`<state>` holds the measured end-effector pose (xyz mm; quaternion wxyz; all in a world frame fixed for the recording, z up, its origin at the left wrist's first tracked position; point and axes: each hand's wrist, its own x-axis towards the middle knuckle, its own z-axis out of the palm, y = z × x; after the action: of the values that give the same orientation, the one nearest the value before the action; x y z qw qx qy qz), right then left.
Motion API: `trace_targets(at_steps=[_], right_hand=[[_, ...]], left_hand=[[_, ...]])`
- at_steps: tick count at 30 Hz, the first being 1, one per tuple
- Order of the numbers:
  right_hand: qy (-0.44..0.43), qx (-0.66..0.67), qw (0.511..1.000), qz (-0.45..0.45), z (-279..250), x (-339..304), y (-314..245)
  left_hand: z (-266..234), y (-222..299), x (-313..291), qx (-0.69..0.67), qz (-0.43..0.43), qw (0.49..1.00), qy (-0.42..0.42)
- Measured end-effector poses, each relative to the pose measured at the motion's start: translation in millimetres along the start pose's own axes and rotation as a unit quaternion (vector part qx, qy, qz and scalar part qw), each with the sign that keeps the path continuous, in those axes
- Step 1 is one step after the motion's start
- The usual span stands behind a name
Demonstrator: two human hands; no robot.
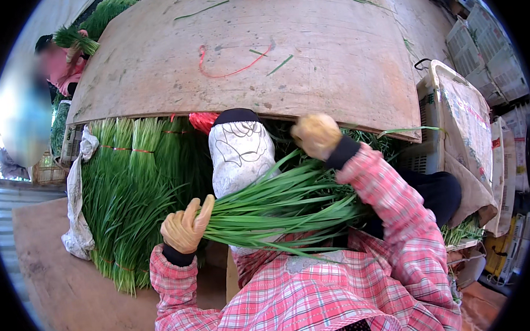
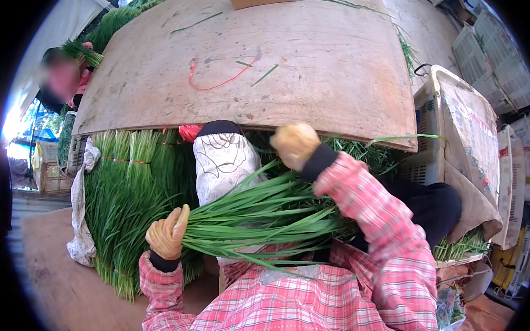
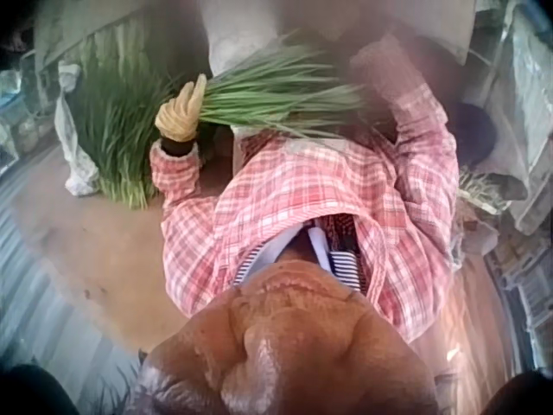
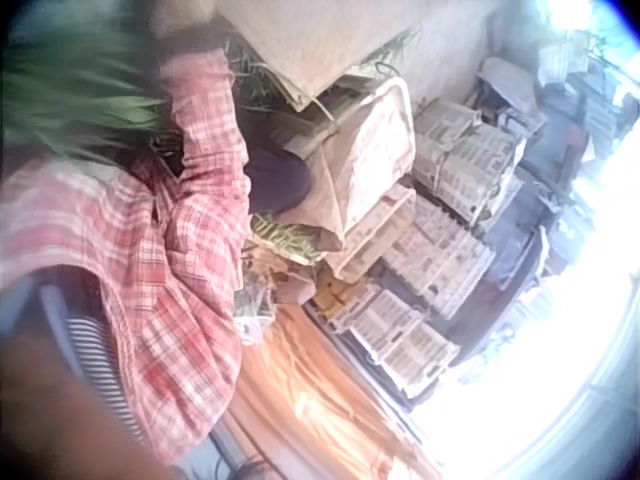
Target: The person bundles green onions by hand, peeling away damaged leaves and tying the bundles with a red ribbon.
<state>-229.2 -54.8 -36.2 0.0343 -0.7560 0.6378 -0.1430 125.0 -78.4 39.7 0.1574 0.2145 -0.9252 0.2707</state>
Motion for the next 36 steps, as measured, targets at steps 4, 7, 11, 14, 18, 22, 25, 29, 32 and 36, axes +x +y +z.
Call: trace_targets(at_steps=[4,7,11,14,18,22,25,29,32,36], right_hand=[[-0.05,0.02,0.996,0.066,-19,-56,35],[0.173,0.057,0.982,0.05,-49,-38,43],[0.137,0.047,0.987,0.073,-44,27,59],[0.134,-0.021,0.988,0.069,-25,81,74],[0.097,-0.079,0.992,0.019,3,99,95],[0.067,-0.057,0.996,-0.016,7,45,65],[0.112,-0.035,0.993,-0.031,-15,-32,43],[-0.02,0.036,0.994,0.104,-47,-108,17],[-0.024,0.198,0.976,0.086,-53,-115,5],[-0.069,0.442,0.893,0.049,-47,-84,-42]], left_hand=[[14,-12,15,0.013,-0.001,0.998,0.055],[22,-15,32,0.006,-0.01,0.998,0.058],[19,-24,49,-0.237,-0.176,0.953,0.062],[38,-31,40,-0.462,-0.333,0.804,0.172],[38,-37,40,-0.536,-0.485,0.679,0.127],[1,-20,57,-0.499,-0.541,0.676,0.018],[-7,-24,55,-0.525,-0.557,0.641,-0.057],[-8,-15,51,-0.597,-0.554,0.579,-0.051],[-5,-15,42,-0.623,-0.535,0.567,-0.063],[-13,-10,39,-0.632,-0.524,0.566,-0.077]])
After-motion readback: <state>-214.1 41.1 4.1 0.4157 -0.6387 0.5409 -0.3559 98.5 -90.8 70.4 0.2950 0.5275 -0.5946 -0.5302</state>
